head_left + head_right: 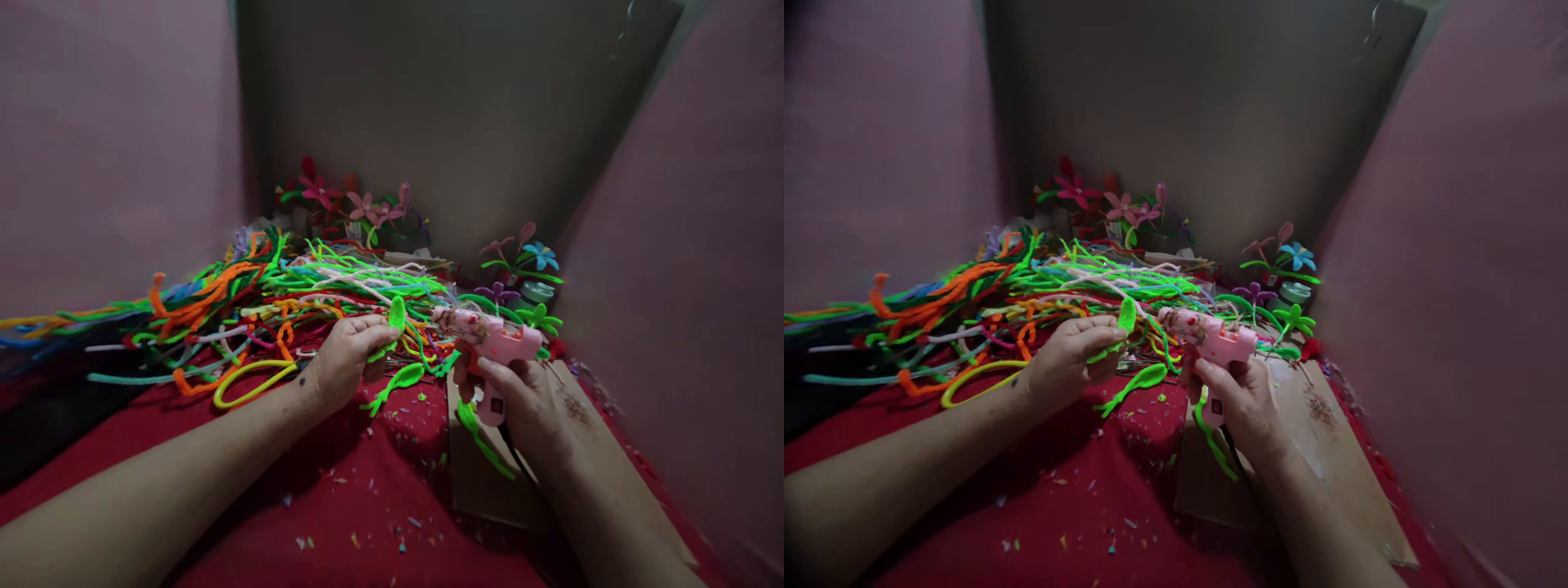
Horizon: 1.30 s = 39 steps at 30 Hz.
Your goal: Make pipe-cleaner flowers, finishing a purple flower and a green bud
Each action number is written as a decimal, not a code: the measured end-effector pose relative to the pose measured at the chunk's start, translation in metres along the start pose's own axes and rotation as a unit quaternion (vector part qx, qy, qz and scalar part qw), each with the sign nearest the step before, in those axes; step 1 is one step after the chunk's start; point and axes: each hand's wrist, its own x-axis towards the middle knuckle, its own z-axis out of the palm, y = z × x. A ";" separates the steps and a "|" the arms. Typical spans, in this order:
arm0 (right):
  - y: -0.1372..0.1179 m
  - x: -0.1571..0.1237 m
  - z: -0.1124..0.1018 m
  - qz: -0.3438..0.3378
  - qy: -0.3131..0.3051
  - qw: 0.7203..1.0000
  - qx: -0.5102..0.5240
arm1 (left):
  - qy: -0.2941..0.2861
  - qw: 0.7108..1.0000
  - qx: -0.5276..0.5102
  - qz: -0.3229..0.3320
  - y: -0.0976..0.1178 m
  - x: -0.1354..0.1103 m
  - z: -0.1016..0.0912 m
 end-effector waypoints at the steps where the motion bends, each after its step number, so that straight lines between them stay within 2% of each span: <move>1: 0.002 0.000 -0.001 0.000 -0.005 1.000 -0.010 | 0.002 1.000 0.009 -0.001 0.000 0.000 0.000; 6: 0.005 -0.001 -0.003 -0.002 -0.012 0.999 -0.044 | -0.005 0.999 0.038 -0.011 0.000 0.000 0.001; 14: 0.000 -0.001 -0.001 0.015 0.004 0.998 -0.058 | -0.022 0.999 0.026 -0.038 -0.004 0.000 0.001; 39: 0.002 -0.001 0.000 0.007 0.001 0.998 -0.058 | -0.018 0.998 0.055 -0.013 -0.003 0.001 0.000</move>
